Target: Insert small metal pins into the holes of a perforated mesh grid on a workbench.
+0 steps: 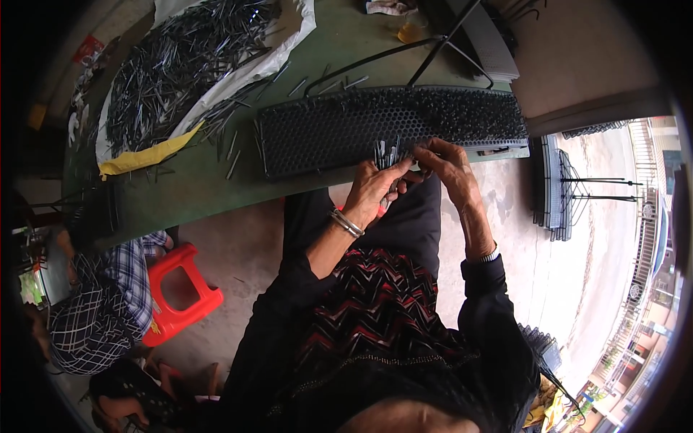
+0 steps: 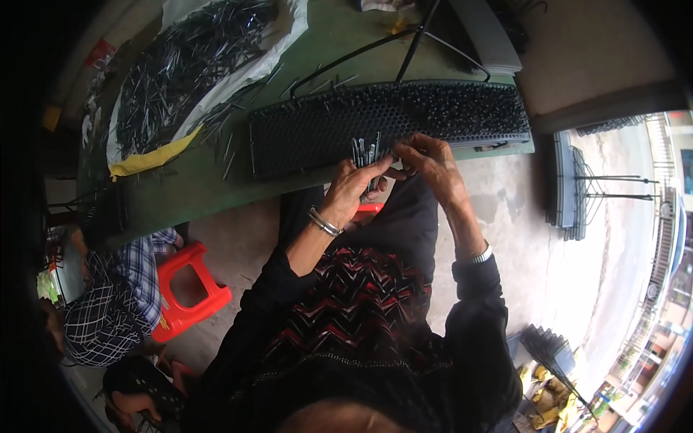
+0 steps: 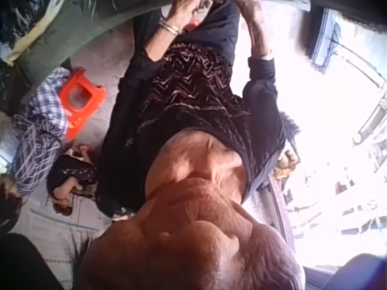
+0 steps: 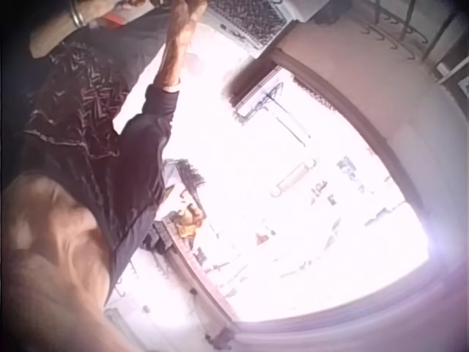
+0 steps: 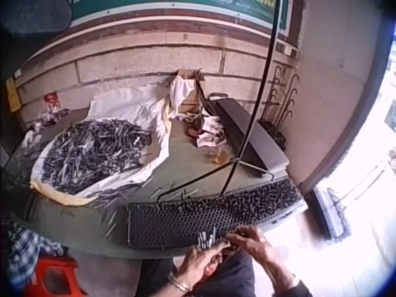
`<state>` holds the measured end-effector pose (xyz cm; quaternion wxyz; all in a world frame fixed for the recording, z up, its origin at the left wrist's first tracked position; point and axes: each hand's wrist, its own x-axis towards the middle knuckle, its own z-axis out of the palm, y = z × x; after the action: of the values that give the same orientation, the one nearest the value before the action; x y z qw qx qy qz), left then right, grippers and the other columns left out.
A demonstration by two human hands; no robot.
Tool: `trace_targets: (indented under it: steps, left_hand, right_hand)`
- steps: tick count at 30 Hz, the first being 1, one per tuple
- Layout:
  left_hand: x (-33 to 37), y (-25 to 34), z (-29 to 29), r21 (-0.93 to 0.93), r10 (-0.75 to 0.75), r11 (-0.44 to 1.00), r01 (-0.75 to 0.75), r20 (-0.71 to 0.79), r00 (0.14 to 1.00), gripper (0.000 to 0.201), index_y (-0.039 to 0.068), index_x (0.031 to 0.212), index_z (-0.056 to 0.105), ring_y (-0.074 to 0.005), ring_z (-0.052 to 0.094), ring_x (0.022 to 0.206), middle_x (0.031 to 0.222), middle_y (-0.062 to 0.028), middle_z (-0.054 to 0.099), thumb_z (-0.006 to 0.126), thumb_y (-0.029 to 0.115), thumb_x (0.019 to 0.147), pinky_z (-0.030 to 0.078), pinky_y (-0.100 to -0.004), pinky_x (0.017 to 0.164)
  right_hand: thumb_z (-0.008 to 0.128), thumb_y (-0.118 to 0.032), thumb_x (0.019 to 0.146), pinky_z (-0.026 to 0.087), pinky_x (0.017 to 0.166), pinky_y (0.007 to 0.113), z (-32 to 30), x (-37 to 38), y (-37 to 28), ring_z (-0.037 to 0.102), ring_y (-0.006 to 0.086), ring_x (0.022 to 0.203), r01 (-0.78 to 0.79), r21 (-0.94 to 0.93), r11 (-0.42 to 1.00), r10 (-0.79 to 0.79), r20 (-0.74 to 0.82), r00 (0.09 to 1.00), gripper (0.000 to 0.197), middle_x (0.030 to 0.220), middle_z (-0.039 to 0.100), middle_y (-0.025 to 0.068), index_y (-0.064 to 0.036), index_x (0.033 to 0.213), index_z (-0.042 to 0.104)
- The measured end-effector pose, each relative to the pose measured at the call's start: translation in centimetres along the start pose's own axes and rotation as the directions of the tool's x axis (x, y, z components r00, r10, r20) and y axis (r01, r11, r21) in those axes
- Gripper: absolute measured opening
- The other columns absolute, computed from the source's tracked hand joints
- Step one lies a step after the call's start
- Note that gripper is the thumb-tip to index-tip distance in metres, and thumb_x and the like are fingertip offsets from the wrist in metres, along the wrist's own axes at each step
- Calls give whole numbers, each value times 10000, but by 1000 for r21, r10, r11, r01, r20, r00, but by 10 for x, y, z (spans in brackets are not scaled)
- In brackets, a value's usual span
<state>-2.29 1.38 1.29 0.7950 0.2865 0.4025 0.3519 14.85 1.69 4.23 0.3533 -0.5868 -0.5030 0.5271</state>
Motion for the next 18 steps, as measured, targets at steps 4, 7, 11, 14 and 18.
trace_targets:
  steps: [4, 7, 11, 14, 18]
  left_hand:
    - [1, -2, -1, 8, 13, 1000, -13, 23, 1000, 192, 40, 848, 661, -48, 497, 532, 768, -86, 698, 659, 231, 864, 323, -176, 410]
    - [0, -4, 0, -32, 22, 999, -21, 25, 999, 187, 40, 865, 657, -53, 494, 535, 795, -94, 700, 658, 227, 865, 328, -182, 415]
    - [6, -11, -3, -130, -7, 992, 5, -16, 1000, 208, 18, 928, 653, -60, 484, 536, 824, -132, 694, 658, 218, 870, 320, -193, 414]
    - [8, -13, -3, -187, -35, 982, 30, -20, 999, 226, 2, 973, 651, -63, 470, 542, 853, -158, 687, 654, 206, 875, 315, -201, 417]
    - [5, -14, 1, -240, -82, 966, 93, 55, 995, 217, 25, 993, 641, -69, 479, 556, 853, -153, 675, 656, 207, 875, 327, -197, 432]
  right_hand:
    - [622, -139, 856, 430, 589, 226, 3, 0, -4, 542, 82, 668, 8, 47, 999, -7, -9, 1000, 157, 722, 591, 26, 18, 848, 612]
    - [622, -130, 854, 435, 591, 227, 2, 0, -4, 548, 88, 663, 20, 85, 996, -19, -8, 1000, 152, 746, 612, 46, 20, 846, 600]
    - [584, -132, 884, 464, 638, 239, -3, 5, -6, 584, 108, 684, 110, 81, 991, -100, -114, 988, 140, 758, 626, 52, 8, 888, 593]
    - [561, -71, 892, 482, 631, 242, -10, 22, 4, 609, 119, 685, 280, -31, 960, -274, -337, 901, 91, 778, 647, 79, 19, 895, 577]
    - [565, -28, 884, 487, 617, 249, -7, 43, 9, 620, 119, 681, 339, -265, 903, -429, -500, 752, 26, 758, 649, 65, -5, 895, 569]
